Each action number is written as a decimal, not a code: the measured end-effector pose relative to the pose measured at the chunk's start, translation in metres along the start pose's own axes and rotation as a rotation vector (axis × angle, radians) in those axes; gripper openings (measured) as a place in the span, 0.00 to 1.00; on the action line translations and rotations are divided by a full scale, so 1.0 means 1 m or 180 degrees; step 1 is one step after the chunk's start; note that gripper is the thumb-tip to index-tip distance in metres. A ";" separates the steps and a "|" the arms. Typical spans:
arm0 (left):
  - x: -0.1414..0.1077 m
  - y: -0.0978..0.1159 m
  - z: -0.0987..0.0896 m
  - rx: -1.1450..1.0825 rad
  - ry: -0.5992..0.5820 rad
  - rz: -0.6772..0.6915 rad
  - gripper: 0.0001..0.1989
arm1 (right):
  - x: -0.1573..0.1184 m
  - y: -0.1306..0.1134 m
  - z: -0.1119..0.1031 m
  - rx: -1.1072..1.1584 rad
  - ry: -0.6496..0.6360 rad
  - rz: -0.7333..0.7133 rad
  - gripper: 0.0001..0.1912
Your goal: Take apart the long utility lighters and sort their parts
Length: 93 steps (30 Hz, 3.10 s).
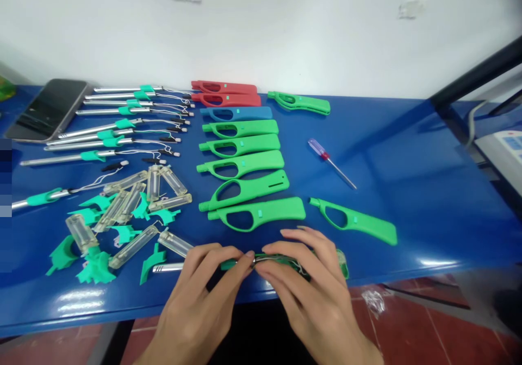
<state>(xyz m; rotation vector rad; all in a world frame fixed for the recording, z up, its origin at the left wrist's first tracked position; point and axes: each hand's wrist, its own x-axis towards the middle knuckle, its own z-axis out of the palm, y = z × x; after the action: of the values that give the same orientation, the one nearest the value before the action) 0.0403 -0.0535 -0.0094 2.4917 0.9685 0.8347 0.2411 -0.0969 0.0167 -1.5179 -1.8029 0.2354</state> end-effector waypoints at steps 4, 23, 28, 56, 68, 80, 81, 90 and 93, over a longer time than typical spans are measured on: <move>-0.002 0.000 0.000 -0.0027 0.0037 -0.0028 0.24 | 0.001 0.000 -0.005 -0.0121 0.0023 0.0050 0.09; -0.001 0.000 0.002 0.0073 0.0023 -0.0018 0.27 | -0.016 0.072 -0.089 -0.1226 0.0208 0.0582 0.15; -0.001 -0.002 0.003 0.0177 0.0071 0.0084 0.26 | -0.042 0.117 -0.110 -0.1282 -0.0111 0.0688 0.22; 0.005 0.002 -0.006 -0.0033 0.0010 -0.0180 0.26 | -0.030 0.060 -0.079 -0.0339 -0.0723 -0.0237 0.23; 0.006 0.001 -0.007 -0.0192 -0.0049 -0.0193 0.25 | -0.040 0.063 -0.075 -0.0442 -0.0685 -0.0185 0.24; 0.006 -0.002 -0.003 -0.0241 0.0018 0.0092 0.23 | -0.031 0.062 -0.074 -0.0601 -0.0743 -0.0341 0.25; 0.004 -0.003 -0.002 -0.0216 -0.0015 0.0113 0.24 | -0.032 0.061 -0.074 -0.0569 -0.0737 -0.0323 0.26; 0.000 0.002 -0.001 0.0165 -0.0079 0.0107 0.27 | -0.045 0.068 -0.069 -0.0455 -0.0910 -0.0229 0.28; 0.003 0.003 -0.002 0.0235 -0.0081 0.0163 0.27 | -0.046 0.071 -0.069 -0.0473 -0.0946 -0.0269 0.28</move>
<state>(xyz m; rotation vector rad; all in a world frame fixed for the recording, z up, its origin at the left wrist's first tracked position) 0.0425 -0.0535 -0.0054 2.5933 0.9469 0.7944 0.3397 -0.1407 0.0044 -1.5692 -2.1551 0.3045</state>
